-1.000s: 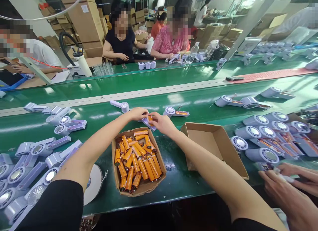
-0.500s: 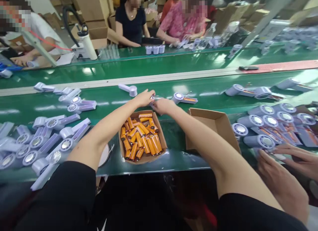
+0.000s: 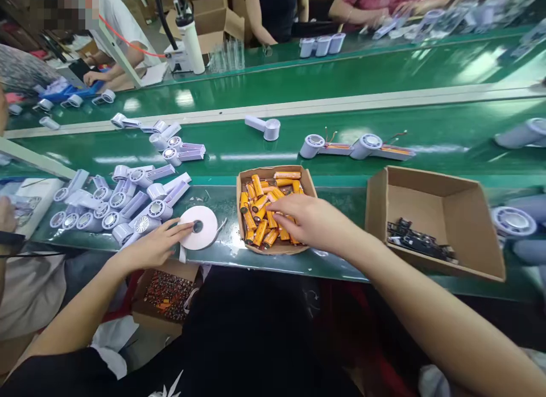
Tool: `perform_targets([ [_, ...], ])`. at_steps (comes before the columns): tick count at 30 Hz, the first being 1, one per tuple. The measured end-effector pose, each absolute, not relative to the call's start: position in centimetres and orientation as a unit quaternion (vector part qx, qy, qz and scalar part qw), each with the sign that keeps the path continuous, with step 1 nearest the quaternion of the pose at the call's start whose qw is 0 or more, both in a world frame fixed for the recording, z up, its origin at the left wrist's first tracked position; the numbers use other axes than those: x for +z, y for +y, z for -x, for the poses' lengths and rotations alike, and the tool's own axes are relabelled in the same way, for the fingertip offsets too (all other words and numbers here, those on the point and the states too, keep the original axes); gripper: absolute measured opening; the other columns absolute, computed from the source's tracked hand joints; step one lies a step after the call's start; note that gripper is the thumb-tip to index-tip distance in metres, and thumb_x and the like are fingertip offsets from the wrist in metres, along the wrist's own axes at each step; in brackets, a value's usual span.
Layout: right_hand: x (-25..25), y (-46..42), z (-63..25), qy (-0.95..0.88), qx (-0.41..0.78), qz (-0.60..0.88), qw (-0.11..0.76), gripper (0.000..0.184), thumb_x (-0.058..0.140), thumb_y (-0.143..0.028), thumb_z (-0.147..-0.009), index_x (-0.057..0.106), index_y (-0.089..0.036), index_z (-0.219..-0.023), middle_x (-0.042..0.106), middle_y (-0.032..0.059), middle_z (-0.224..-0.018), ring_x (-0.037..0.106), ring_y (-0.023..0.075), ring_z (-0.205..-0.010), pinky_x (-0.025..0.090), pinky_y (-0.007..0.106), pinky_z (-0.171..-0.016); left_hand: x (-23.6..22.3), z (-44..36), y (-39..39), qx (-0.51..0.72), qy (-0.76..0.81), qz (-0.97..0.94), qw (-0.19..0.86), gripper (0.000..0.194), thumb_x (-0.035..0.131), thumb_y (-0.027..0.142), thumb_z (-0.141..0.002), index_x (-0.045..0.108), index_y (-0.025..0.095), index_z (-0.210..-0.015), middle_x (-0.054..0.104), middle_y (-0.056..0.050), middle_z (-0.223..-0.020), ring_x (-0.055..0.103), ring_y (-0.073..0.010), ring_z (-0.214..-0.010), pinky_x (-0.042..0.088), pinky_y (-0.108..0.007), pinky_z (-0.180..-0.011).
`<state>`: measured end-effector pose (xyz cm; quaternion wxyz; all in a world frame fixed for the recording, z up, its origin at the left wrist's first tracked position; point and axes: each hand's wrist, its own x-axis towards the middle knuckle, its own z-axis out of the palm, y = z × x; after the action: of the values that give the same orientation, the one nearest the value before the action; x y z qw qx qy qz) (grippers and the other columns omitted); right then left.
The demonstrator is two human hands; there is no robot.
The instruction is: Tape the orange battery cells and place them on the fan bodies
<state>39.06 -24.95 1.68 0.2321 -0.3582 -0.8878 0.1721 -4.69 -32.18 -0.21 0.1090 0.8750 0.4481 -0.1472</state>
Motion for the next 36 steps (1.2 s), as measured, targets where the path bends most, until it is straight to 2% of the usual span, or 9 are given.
perform_targets([
  [3,0.3,-24.2,-35.8,-0.915,0.136,0.326,0.196,0.034,0.05,-0.012,-0.101,0.077,-0.019,-0.12,0.079,0.0112,-0.116,0.073,0.0278,-0.109,0.059,0.042,-0.097,-0.7,4.5,-31.2,-0.157,0.444,-0.878,0.08,0.08,0.052,-0.004,-0.083,0.05,0.026,-0.157,0.048,-0.006,-0.164,0.043,-0.0326,-0.144,0.044,-0.045,-0.116],
  [6,-0.6,-22.4,-33.3,-0.925,0.116,0.324,0.162,0.033,0.056,-0.014,-0.099,0.077,-0.018,-0.123,0.075,0.0142,-0.115,0.071,0.03,-0.106,0.059,0.044,-0.096,0.5,4.3,-30.6,-0.131,0.441,-0.882,0.1,0.062,0.058,0.0,-0.086,0.063,0.027,-0.141,0.058,-0.008,-0.151,0.051,-0.0316,-0.129,0.048,-0.046,-0.111],
  [11,-1.1,-20.6,-31.4,-0.915,0.118,0.362,0.131,0.034,0.074,-0.024,-0.093,0.076,-0.018,-0.126,0.071,0.018,-0.126,0.066,0.0376,-0.116,0.055,0.053,-0.101,3.5,4.5,-31.7,-0.007,0.43,-0.885,0.178,0.05,0.067,0.015,-0.088,0.059,0.022,-0.137,0.058,-0.011,-0.148,0.043,-0.0337,-0.139,0.046,-0.05,-0.116],
  [15,-1.5,-19.8,-31.2,-0.829,0.277,0.388,0.291,0.021,0.063,-0.03,-0.1,0.074,-0.018,-0.113,0.074,0.0157,-0.13,0.067,0.0325,-0.123,0.05,0.054,-0.112,3.9,2.3,-33.5,0.086,0.415,-0.882,0.205,0.048,0.069,0.021,-0.086,0.058,0.021,-0.132,0.063,-0.013,-0.136,0.039,-0.0357,-0.147,0.048,-0.051,-0.117],
  [20,0.5,-22.7,-32.4,-0.622,0.51,0.367,0.467,0.048,0.067,-0.064,-0.096,0.067,-0.022,-0.118,0.081,0.0102,-0.109,0.078,0.0272,-0.101,0.062,0.045,-0.092,2.6,-0.7,-34.8,0.157,0.387,-0.903,0.096,0.048,0.073,0.025,-0.083,0.064,0.02,-0.13,0.072,-0.012,-0.123,0.047,-0.0387,-0.135,0.039,-0.064,-0.12],
  [25,3.2,-27.2,-33.2,-0.711,0.389,0.457,0.367,0.04,0.063,-0.053,-0.1,0.079,-0.02,-0.116,0.08,0.0045,-0.08,0.076,0.0258,-0.079,0.06,0.036,-0.076,2.0,-2.1,-34.9,0.17,0.361,-0.916,-0.027,0.045,0.071,0.021,-0.085,0.07,0.019,-0.13,0.076,-0.009,-0.125,0.049,-0.0369,-0.134,0.041,-0.059,-0.12],
  [29,3.6,-27.9,-32.9,-0.785,0.314,0.452,0.284,0.033,0.056,-0.038,-0.103,0.081,-0.022,-0.117,0.083,0.0072,-0.098,0.077,0.0272,-0.094,0.059,0.037,-0.086,2.2,-3.1,-34.8,0.131,0.336,-0.93,-0.069,0.045,0.069,0.02,-0.089,0.071,0.02,-0.134,0.075,-0.005,-0.132,0.052,-0.0344,-0.135,0.041,-0.053,-0.122],
  [33,2.8,-27.4,-33.2,-0.76,0.415,0.427,0.26,0.04,0.068,-0.043,-0.097,0.077,-0.023,-0.13,0.082,0.0057,-0.098,0.078,0.0258,-0.093,0.061,0.038,-0.087,2.8,-3.8,-34.9,0.101,0.326,-0.934,-0.103,0.044,0.071,0.02,-0.089,0.072,0.019,-0.132,0.075,-0.003,-0.132,0.053,-0.0338,-0.134,0.043,-0.047,-0.12],
  [36,1.2,-28.5,-32.5,-0.639,0.531,0.42,0.366,0.052,0.08,-0.048,-0.087,0.075,-0.02,-0.13,0.08,0.0032,-0.087,0.078,0.024,-0.084,0.064,0.036,-0.079,2.9,-4.3,-34.9,0.104,0.339,-0.927,-0.121,0.046,0.073,0.024,-0.091,0.071,0.019,-0.136,0.075,-0.003,-0.133,0.057,-0.0307,-0.126,0.046,-0.045,-0.114],
])
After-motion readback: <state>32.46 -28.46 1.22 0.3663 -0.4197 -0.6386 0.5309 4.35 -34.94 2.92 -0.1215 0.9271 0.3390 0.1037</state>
